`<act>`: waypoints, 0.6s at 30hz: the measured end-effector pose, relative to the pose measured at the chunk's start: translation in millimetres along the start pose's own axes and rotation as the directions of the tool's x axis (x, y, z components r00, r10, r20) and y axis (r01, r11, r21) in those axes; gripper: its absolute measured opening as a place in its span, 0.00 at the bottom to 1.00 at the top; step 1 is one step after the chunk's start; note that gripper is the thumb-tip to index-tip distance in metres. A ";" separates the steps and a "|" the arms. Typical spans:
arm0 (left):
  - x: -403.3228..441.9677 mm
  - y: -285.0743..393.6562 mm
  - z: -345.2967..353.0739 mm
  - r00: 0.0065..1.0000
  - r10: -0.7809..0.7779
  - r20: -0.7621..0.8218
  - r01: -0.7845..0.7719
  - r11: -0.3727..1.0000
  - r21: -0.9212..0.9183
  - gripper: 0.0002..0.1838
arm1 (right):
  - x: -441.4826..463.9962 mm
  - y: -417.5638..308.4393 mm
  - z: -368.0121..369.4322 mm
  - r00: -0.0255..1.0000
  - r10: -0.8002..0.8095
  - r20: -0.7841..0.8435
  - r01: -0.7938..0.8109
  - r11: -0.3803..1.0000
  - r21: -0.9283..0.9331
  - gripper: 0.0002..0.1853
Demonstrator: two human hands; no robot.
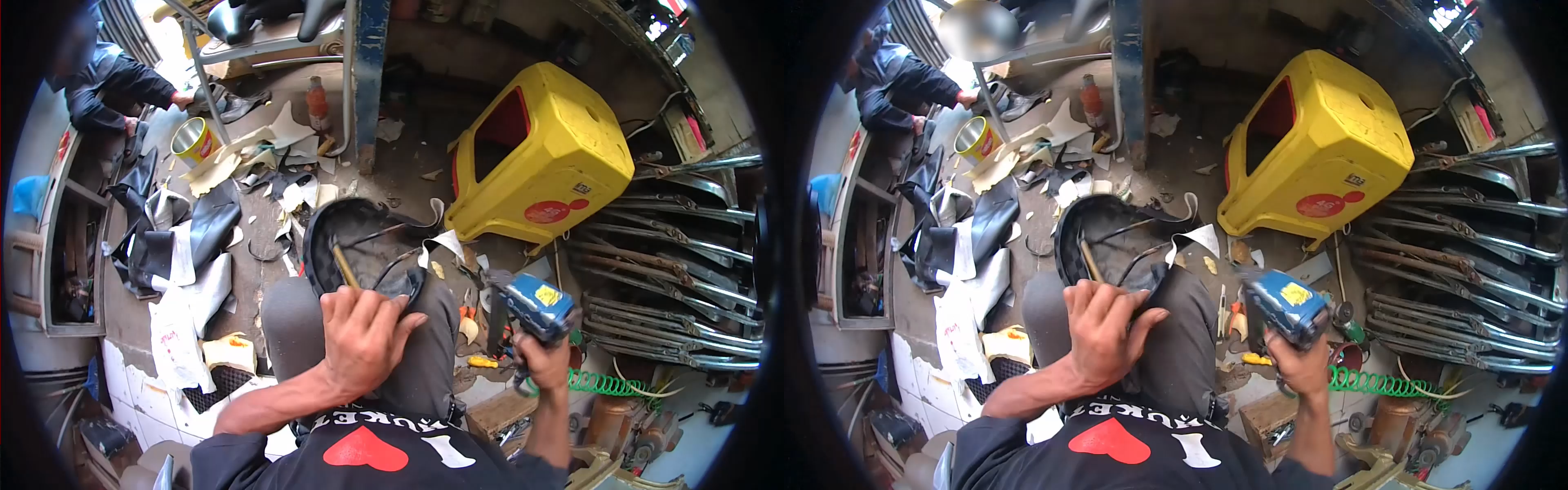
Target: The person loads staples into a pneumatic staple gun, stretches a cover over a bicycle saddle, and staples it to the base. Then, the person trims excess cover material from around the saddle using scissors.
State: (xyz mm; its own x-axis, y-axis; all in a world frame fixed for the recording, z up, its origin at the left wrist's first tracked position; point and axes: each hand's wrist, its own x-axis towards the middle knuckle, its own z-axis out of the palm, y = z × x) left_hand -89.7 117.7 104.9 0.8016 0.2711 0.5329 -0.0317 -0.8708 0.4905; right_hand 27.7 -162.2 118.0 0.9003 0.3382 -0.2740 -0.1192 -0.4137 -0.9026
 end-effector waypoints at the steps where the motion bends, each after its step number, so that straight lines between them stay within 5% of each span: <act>1: 4.2 2.0 -8.0 1.000 0.000 -0.005 0.000 1.000 0.015 0.15 | 1.4 29.5 4.5 0.996 -0.010 -0.087 0.008 1.000 -0.023 0.05; 2: 7.6 5.4 -17.0 0.991 -0.105 0.082 0.115 0.986 -0.119 0.15 | 0.8 52.4 10.1 0.991 -0.070 -0.117 0.057 0.992 -0.113 0.06; 3: 11.3 9.5 -26.1 0.963 -0.196 0.183 0.237 0.941 -0.241 0.15 | -3.9 71.4 13.8 0.982 0.072 -0.175 -0.111 0.967 -0.227 0.12; 5: 19.7 14.9 -45.9 0.928 -0.212 0.307 0.304 0.907 -0.291 0.18 | -7.6 96.8 26.0 0.985 -0.007 -0.172 -0.080 0.865 -0.495 0.15; 9: 43.9 14.7 -46.5 0.861 -0.103 0.499 0.330 0.859 -0.391 0.25 | -26.5 147.4 31.6 0.986 0.130 -0.109 -0.169 0.761 -0.627 0.18; 11: 54.9 16.2 -39.9 0.738 -0.144 0.659 0.511 0.757 -0.406 0.24 | -32.9 146.8 36.8 0.974 0.209 -0.088 -0.221 0.786 -0.577 0.18; 13: 54.3 13.9 -25.6 0.787 -0.132 0.603 0.456 0.783 -0.424 0.21 | -34.3 136.8 37.8 0.972 0.222 -0.079 -0.227 0.787 -0.574 0.19; 16: 54.5 8.7 -16.1 0.932 0.017 0.362 0.104 0.944 -0.312 0.21 | -23.3 106.7 37.6 0.995 0.100 -0.021 -0.097 0.874 -0.477 0.20; 18: 53.4 8.8 -16.6 0.947 -0.029 0.321 0.119 0.956 -0.266 0.20 | -16.7 92.4 33.4 0.998 0.058 0.003 -0.048 0.865 -0.499 0.22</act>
State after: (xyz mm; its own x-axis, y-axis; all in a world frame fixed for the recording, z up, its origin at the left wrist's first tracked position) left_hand -57.2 131.3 149.1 0.9513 0.1501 0.2691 -0.0937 -0.6912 0.7165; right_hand -12.3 -177.8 28.1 0.8904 0.3167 -0.3268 0.0622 -0.7961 -0.6019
